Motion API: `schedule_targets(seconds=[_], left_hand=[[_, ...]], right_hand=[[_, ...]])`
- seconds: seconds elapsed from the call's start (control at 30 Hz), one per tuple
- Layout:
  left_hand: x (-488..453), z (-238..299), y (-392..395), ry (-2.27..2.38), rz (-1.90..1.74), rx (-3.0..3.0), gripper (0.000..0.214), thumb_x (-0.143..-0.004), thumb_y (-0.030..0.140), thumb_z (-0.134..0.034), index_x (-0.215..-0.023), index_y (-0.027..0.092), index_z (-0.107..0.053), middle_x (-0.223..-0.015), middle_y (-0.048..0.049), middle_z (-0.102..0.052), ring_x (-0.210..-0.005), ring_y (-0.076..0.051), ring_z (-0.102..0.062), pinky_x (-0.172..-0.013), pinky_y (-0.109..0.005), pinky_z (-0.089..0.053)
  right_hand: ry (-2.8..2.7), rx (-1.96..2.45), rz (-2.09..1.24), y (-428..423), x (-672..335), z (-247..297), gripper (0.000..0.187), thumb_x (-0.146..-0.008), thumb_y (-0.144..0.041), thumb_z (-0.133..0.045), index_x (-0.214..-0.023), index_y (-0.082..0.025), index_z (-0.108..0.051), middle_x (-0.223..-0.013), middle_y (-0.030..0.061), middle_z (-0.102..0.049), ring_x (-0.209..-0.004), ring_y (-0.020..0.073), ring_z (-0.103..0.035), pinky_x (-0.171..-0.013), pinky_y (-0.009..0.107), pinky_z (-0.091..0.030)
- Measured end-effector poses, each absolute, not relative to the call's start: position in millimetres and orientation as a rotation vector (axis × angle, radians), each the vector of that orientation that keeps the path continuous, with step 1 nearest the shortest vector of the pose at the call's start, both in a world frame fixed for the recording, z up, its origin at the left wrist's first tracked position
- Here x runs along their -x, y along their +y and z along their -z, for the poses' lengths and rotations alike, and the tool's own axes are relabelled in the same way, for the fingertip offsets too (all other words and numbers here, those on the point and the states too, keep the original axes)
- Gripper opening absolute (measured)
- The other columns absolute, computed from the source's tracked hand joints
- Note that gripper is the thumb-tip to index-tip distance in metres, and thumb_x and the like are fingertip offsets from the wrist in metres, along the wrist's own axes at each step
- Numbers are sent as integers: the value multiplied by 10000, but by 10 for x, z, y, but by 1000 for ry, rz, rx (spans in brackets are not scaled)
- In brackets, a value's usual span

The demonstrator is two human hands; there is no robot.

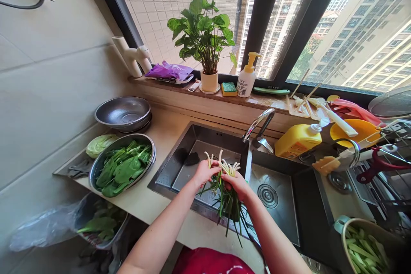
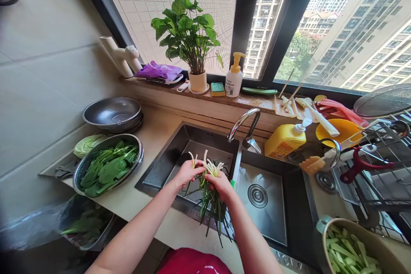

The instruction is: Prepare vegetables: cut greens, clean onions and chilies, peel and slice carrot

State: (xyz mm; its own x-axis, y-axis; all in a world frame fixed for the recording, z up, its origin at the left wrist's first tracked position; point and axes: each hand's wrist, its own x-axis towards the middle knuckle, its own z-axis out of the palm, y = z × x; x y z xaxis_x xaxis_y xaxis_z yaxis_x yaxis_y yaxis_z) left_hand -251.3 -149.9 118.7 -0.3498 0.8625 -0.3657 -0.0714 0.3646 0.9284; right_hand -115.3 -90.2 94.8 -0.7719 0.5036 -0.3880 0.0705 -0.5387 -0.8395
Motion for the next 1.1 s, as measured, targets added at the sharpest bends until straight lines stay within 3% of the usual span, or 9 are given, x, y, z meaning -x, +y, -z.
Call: schedule_targets(seconds=[0.27,0.43,0.63,0.77,0.9,1.0,1.1], left_hand=[[2548,-1163,-1514,1565,-1077,-819,212,-635,284,-592,-756,127,-665,-497,40,-506,-445,-70,-389,-414,-187,-249],[2697,-1126,-1464,1782,-1134,-955,186,-676,280,-547,-713,130,-651,-584,5,-584,-514,-100,-466,-515,-215,-347],[2992,-1075,-1306,2021,-1268,-861,127,-709,240,-548,-726,163,-648,-632,-6,-603,-574,-124,-530,-551,-217,-384],[3150,-1005,-1252,2034,-1287,-693,174,-705,205,-599,-870,156,-626,-602,15,-573,-497,-91,-503,-519,-201,-375],[3151,-916,-1315,1616,-1321,-309,562,-707,203,-650,-1217,168,-417,-641,12,-600,-471,-87,-531,-445,-176,-327],[3098,-898,-1396,1357,-1316,-150,395,-777,212,-555,-1146,105,-463,-774,-87,-642,-646,-142,-625,-512,-202,-403],[3034,-931,-1462,1055,-1309,-121,257,-795,192,-483,-1021,92,-553,-932,-146,-650,-874,-208,-636,-730,-314,-476]], right_hand=[[-1351,993,-2391,-863,1104,-957,256,-596,-342,-702,-714,-167,-557,-475,-71,-462,-372,39,-322,-392,206,-288],[-1322,1037,-2493,-840,1019,-969,191,-590,-285,-658,-640,-165,-518,-487,-47,-510,-367,57,-384,-400,229,-378],[-1370,914,-2670,-853,845,-960,236,-576,-305,-685,-643,-163,-509,-496,-48,-524,-380,53,-408,-413,210,-394],[-1402,822,-2763,-904,732,-988,212,-601,-282,-672,-734,-165,-554,-518,-45,-536,-391,55,-401,-430,213,-389],[-1151,746,-2762,-931,699,-1011,263,-653,-254,-601,-906,-184,-589,-510,-61,-495,-424,67,-403,-537,267,-437],[-1015,768,-2741,-914,725,-1012,211,-635,-226,-602,-843,-192,-584,-605,-24,-560,-536,116,-520,-594,305,-452],[-1038,897,-2621,-887,808,-1026,187,-610,-230,-642,-775,-197,-559,-633,-20,-576,-532,123,-534,-568,301,-447]])
